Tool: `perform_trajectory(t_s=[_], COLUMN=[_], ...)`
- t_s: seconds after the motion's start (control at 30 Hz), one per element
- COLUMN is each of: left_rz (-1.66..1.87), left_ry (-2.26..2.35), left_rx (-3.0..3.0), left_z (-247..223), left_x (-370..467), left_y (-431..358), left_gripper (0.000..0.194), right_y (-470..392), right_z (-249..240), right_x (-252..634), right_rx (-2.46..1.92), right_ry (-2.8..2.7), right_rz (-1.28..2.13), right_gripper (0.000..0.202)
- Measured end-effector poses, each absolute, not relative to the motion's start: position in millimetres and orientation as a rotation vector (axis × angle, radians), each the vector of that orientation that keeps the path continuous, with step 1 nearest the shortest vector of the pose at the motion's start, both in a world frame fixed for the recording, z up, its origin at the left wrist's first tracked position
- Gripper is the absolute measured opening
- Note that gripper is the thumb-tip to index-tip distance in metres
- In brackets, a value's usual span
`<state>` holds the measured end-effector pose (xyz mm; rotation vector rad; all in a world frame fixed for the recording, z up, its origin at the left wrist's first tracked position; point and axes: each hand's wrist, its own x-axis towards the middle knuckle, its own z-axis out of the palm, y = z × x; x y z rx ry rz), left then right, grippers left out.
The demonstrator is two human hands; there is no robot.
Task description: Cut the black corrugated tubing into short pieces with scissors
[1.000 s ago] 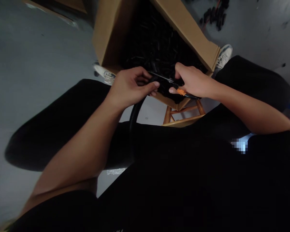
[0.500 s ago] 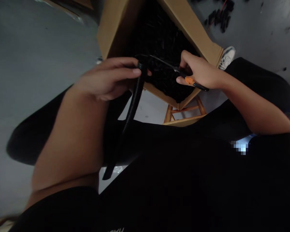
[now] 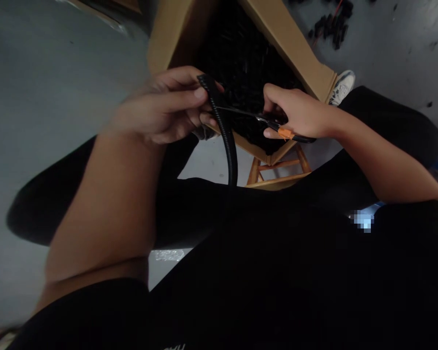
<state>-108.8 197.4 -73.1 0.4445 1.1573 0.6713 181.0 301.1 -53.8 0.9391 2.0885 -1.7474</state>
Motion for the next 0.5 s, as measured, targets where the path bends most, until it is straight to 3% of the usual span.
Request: perform_trajectory(t_s=[0.13,0.33,0.5], left_rz=[0.609,0.549,0.558], left_ry=[1.140,1.129,1.116], left_rx=[0.461,0.456,0.441], left_z=[-75,-86,-87], left_x=[-106,-110,-107], left_y=[196,192,192], left_gripper=[0.005,0.020,0.017], right_y=[301,303,304], right_z=[-54,-53,-55], right_x=[180,179,179], right_rx=[0.939,0.928,0.870], right_ry=[2.111,2.174,2.224], right_rz=[-1.667,-1.621,-1.569], right_gripper=[0.044,0.044,0.041])
